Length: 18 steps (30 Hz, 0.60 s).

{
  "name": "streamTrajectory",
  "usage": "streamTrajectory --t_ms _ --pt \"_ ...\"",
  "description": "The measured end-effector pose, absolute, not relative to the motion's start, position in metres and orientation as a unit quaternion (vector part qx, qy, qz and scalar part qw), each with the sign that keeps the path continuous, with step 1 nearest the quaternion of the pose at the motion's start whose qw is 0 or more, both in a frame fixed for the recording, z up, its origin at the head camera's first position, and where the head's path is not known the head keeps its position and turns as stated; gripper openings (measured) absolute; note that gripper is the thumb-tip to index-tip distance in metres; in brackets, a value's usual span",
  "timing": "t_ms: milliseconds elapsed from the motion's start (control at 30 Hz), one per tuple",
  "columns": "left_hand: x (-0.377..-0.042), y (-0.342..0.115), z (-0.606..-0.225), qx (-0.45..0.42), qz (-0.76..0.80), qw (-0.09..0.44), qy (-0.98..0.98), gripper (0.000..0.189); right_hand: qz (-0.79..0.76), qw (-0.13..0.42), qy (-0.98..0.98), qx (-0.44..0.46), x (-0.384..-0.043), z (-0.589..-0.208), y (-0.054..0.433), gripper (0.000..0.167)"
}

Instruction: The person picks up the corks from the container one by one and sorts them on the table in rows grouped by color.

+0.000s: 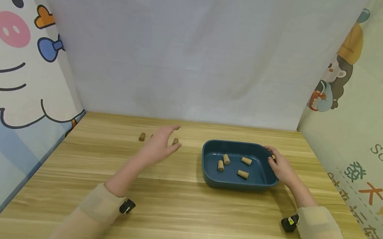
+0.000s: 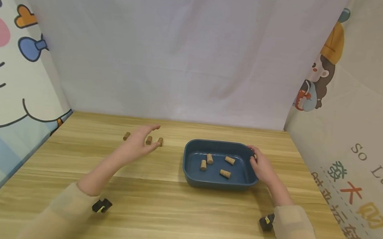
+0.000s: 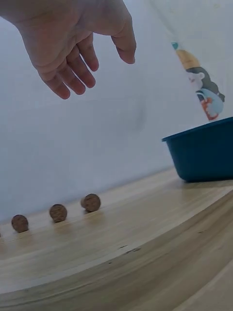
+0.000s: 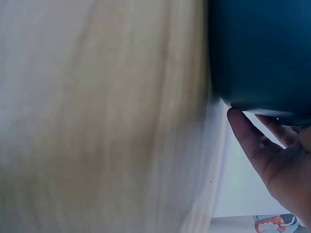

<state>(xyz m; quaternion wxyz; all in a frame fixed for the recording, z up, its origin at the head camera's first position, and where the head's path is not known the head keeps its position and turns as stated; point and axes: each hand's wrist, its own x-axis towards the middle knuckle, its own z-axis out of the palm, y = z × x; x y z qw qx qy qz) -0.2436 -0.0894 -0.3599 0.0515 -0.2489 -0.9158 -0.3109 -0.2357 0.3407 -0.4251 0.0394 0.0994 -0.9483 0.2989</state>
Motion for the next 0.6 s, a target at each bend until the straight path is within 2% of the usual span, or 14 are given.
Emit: streamTrajectory --t_ms 333,600 --pt "-0.232 -0.037 -0.369 -0.286 -0.356 0.04 -0.888 0.07 0.3 0.044 -0.948 0.097 -0.235 -0.425 0.342 0.041" --pt "-0.239 -0.007 -0.383 -0.335 -0.345 0.004 -0.877 0.072 0.297 0.053 -0.948 0.101 -0.236 -0.427 0.342 0.041"
